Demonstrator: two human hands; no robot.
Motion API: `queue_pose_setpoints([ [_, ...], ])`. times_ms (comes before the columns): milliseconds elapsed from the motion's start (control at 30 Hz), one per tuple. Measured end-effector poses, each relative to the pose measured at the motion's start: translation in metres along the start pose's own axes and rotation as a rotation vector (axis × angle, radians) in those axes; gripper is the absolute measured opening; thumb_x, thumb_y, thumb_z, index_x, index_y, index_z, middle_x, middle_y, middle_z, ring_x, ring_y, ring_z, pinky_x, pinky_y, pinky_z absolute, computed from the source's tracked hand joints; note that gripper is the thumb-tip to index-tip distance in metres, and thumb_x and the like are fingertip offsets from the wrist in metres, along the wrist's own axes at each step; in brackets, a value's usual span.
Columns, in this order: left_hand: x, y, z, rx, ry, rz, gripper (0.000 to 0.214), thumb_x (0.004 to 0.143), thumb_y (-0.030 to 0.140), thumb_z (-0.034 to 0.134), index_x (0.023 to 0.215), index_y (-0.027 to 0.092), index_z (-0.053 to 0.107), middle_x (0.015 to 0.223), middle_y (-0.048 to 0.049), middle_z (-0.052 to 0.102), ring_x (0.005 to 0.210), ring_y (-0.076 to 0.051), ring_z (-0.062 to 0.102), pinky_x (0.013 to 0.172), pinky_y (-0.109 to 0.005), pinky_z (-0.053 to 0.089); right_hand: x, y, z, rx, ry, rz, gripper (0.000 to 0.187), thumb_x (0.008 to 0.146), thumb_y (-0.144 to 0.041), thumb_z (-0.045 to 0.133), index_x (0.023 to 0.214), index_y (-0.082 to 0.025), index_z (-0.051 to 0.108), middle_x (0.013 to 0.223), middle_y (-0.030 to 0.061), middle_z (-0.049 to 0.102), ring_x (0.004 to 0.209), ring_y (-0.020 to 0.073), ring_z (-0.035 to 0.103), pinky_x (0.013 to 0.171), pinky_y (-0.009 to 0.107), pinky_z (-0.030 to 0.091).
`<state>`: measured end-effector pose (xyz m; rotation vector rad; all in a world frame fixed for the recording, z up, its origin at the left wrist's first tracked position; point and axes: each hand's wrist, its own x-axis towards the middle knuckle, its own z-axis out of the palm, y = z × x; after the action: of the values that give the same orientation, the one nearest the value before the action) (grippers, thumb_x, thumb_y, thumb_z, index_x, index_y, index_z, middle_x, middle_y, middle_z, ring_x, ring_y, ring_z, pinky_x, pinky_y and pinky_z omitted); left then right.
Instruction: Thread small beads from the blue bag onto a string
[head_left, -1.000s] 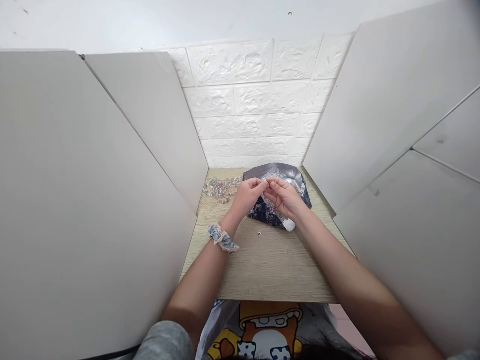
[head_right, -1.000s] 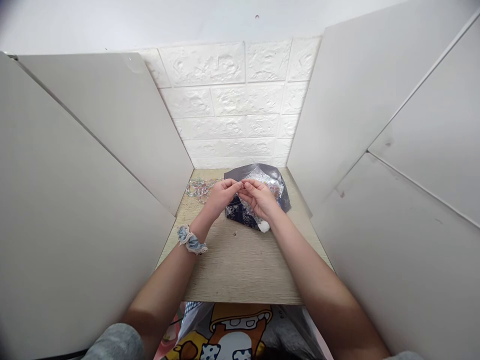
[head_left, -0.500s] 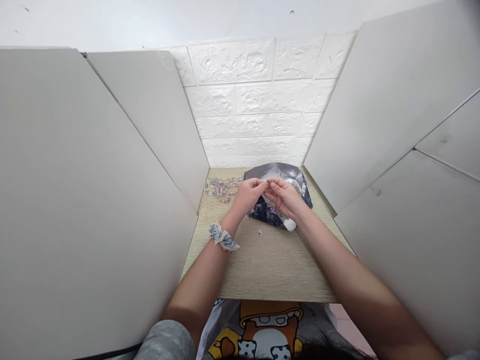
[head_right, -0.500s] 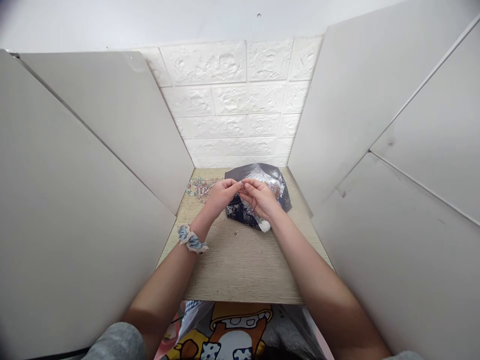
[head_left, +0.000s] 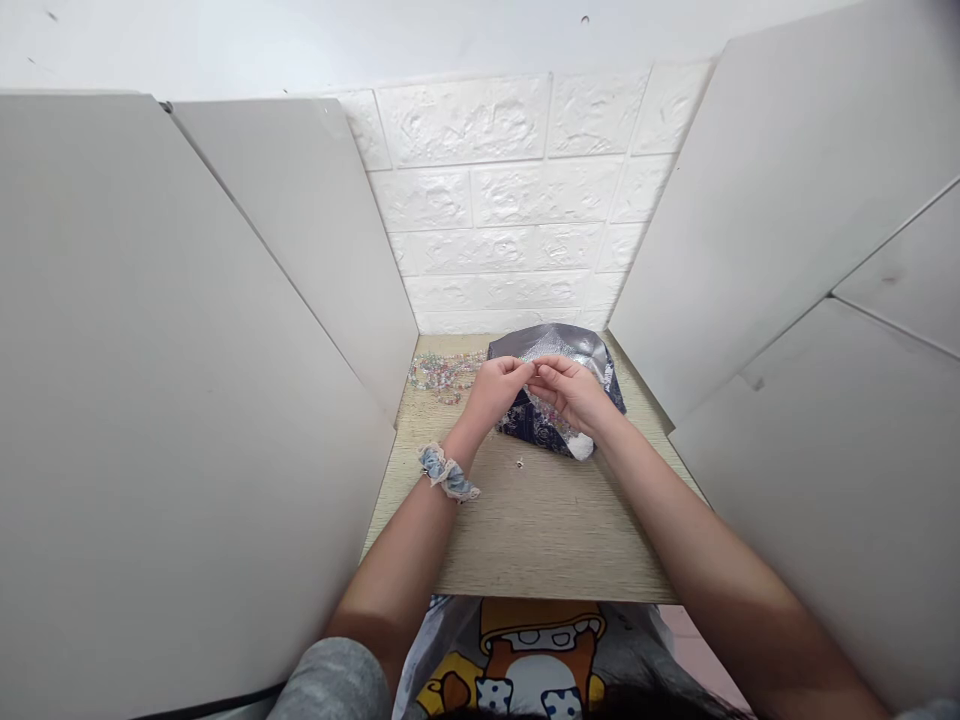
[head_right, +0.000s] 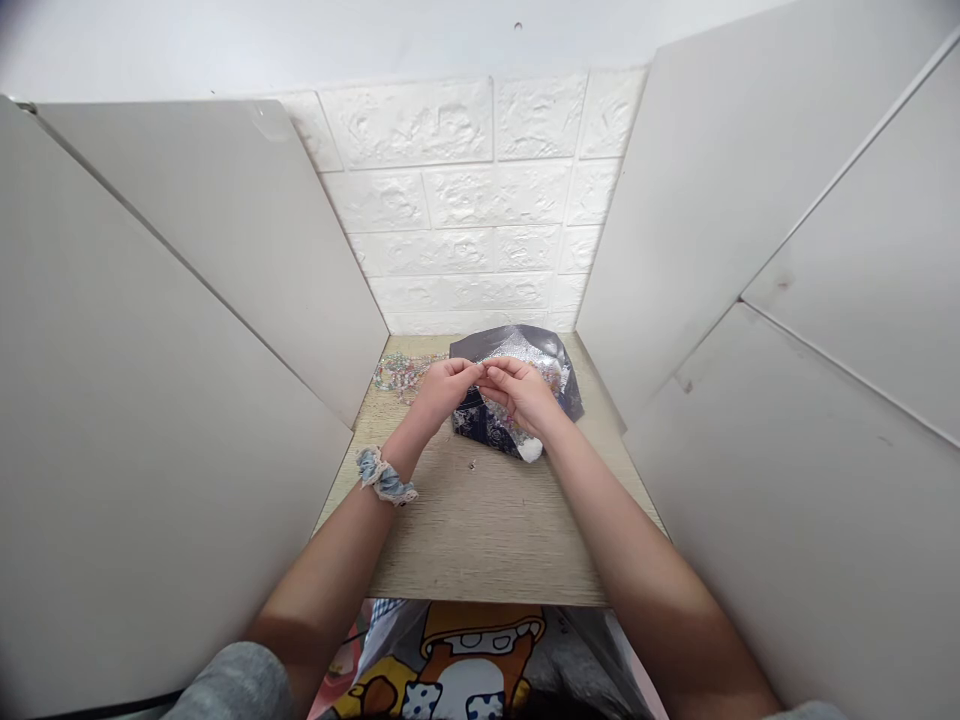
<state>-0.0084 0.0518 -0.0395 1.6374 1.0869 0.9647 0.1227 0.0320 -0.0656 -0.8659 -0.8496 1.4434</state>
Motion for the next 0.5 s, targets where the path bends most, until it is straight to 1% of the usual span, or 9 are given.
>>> queue_pose_setpoints([
  [300,-0.0016,0.0028,-0.0007,-0.001,0.005,-0.007,0.023,0.067,0.036,0.053,0.057,0.015,0.053,0.054,0.0031,0.045,0.05,-0.007,0.036,0.049,-0.021,0.029,-0.0017,-0.0011,-0.0001,0.028,-0.016,0.005,0.025,0.058,-0.032,0.073,0.076,-0.019,0.061,0.073,-0.0016,0.065,0.066,0.0082,0.063,0.065,0.018,0.051],
  [500,-0.0019,0.0035,-0.0007,-0.007,0.01,-0.004,0.023,0.067,0.036,0.053,0.057,0.015,0.052,0.054,0.0028,0.045,0.05,-0.007,0.036,0.05,-0.021,0.03,-0.0014,-0.0014,0.0008,0.019,-0.009,0.01,0.024,0.059,-0.031,0.073,0.075,-0.019,0.061,0.073,-0.0012,0.066,0.066,0.0082,0.063,0.065,0.018,0.051],
])
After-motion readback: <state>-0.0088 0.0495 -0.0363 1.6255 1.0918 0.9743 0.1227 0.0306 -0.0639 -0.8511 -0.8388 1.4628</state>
